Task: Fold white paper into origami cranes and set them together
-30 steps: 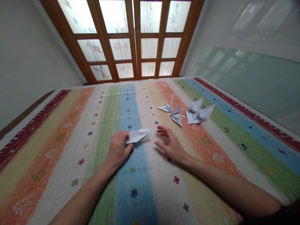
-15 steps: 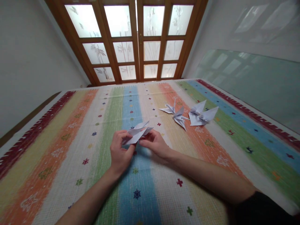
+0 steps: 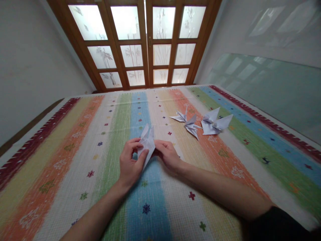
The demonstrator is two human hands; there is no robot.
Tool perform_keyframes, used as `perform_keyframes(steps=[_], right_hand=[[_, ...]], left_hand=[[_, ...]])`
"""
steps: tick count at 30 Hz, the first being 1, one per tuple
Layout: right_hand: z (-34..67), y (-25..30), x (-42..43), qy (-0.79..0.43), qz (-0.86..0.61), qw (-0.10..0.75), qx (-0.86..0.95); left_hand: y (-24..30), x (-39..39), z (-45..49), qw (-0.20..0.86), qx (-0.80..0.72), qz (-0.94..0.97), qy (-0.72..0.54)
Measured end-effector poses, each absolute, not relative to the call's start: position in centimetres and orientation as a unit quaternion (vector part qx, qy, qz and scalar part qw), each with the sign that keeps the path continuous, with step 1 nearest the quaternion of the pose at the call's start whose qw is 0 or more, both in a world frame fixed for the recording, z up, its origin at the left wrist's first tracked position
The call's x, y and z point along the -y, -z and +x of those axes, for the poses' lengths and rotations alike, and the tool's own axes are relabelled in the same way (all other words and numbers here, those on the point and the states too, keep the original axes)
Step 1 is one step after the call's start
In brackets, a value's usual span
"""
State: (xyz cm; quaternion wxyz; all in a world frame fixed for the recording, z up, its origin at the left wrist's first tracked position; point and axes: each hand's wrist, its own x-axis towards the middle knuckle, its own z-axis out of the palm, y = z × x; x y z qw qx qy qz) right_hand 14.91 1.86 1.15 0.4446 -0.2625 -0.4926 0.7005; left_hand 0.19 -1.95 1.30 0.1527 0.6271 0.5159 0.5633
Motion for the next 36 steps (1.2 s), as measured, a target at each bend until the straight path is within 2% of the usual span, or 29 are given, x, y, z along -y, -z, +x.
perform_keyframes(steps=[4, 8, 11, 21, 29, 36], right_hand=[[14.9, -1.6, -1.7, -0.686, -0.245, 0.445, 0.521], [15.1, -1.6, -2.0, -0.647, -0.292, 0.459, 0.534], [15.2, -1.5, -2.2, -0.649, -0.313, 0.481, 0.499], [15.8, -2.7, -2.7, -0.601, -0.328, 0.488, 0.541], [16.1, -2.0, -3.1, -0.639, -0.298, 0.476, 0.525], [16.4, -1.3, -2.8, -0.692, -0.201, 0.418, 0.553]], left_hand=[[-1.6, 2.0, 0.6, 0.196, -0.524, 0.579, -0.593], [-2.3, 1.8, 0.8, 0.34, -0.498, 0.515, -0.61], [-2.5, 1.6, 0.7, 0.404, -0.482, 0.483, -0.609], [-2.0, 1.4, -0.7, 0.53, -0.377, 0.555, -0.519], [-1.9, 1.1, -0.9, 0.524, -0.357, 0.559, -0.534], [-2.3, 1.0, -0.6, 0.487, -0.386, 0.523, -0.584]])
